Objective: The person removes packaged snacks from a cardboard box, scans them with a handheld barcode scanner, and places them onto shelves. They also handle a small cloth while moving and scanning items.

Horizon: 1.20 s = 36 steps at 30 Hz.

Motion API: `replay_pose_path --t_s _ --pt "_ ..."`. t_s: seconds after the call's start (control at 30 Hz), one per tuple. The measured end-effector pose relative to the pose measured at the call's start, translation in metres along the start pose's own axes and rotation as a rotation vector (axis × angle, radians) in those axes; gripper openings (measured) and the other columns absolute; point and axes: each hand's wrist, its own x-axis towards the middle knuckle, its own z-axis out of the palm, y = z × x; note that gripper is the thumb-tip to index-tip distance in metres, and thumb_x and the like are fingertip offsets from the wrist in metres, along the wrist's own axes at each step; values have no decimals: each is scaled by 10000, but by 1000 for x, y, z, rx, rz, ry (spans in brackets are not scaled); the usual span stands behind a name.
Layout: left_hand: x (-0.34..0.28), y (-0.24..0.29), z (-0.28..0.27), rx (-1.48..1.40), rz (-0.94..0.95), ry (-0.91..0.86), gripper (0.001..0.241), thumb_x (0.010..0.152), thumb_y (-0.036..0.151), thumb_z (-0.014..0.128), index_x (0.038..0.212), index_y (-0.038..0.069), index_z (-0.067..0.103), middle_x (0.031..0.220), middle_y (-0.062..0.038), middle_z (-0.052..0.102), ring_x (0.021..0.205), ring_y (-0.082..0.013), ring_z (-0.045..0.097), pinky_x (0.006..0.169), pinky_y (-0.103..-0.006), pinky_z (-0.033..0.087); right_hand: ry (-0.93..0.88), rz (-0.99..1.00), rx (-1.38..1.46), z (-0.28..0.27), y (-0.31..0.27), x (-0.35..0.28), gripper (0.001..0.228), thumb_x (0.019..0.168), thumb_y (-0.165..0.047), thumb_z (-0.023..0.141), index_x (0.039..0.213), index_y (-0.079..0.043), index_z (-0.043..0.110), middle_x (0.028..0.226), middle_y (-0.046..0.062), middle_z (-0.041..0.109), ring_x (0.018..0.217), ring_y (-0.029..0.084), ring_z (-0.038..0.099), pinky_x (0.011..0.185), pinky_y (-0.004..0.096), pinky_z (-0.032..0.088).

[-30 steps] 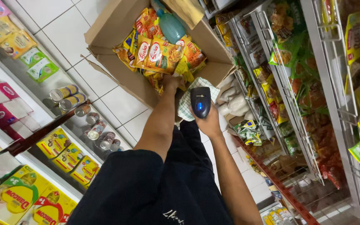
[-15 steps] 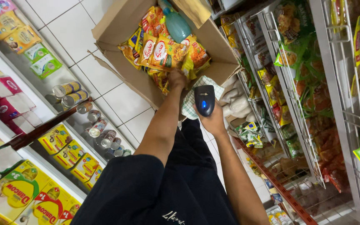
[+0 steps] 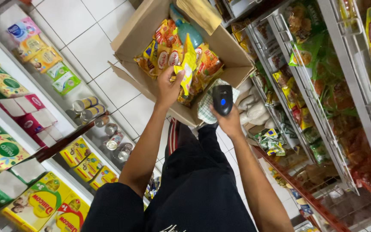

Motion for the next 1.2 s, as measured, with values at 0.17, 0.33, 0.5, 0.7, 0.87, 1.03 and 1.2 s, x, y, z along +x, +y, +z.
replay_pose_path --t_s 0.17,0.33,0.5,0.7,0.87,1.03,1.2 --pt "-16 34 -27 -212 -65 43 226 1145 201 585 1265 10 587 1101 -59 658 1025 -97 599 906 -271 520 104 123 141 -1 -20 3 258 907 -177 802 1104 -37 711 993 -1 717 899 105 640 837 282 530" --pt "-21 66 -38 -679 -207 -21 299 1118 206 528 1353 23 541 1243 -76 672 1103 -125 632 993 -316 535 120 3 489 5 -47 5 316 961 -97 741 1256 -31 651 1150 47 695 1025 162 640 897 328 527" --pt "-28 94 -24 -867 -349 -104 386 1089 202 566 1416 8 502 1269 -125 651 1127 -206 657 999 -387 544 42 160 880 11 -67 -10 420 918 -24 707 1324 -46 601 1218 85 682 1110 192 673 986 358 544" --pt "-46 105 -21 -782 -377 -322 851 871 -28 777 1561 97 295 1409 -119 532 1281 -230 562 1081 -417 506 117 89 874 1 -56 -35 410 893 24 730 1266 -61 581 1093 76 656 1022 197 663 920 363 557" --pt "-44 113 -29 -585 -369 -431 949 799 -104 765 1572 146 272 1354 -121 544 1253 -234 575 1044 -411 529 158 21 790 -10 -39 -53 425 895 35 756 1272 -51 581 1036 79 644 973 190 652 905 340 539" --pt "-49 107 -25 -643 -359 -446 854 830 -78 758 1545 109 329 1357 -114 557 1258 -214 588 1049 -395 532 174 117 953 -15 -33 -64 365 874 7 725 1205 -66 591 1093 26 656 1017 164 677 923 335 559" --pt "-58 87 -15 -790 -565 -442 411 1013 142 669 1352 -62 558 1253 -147 693 1096 -202 692 961 -369 574 198 116 940 -24 -29 -68 297 902 28 721 1168 -47 612 1087 54 642 1015 193 651 920 342 550"
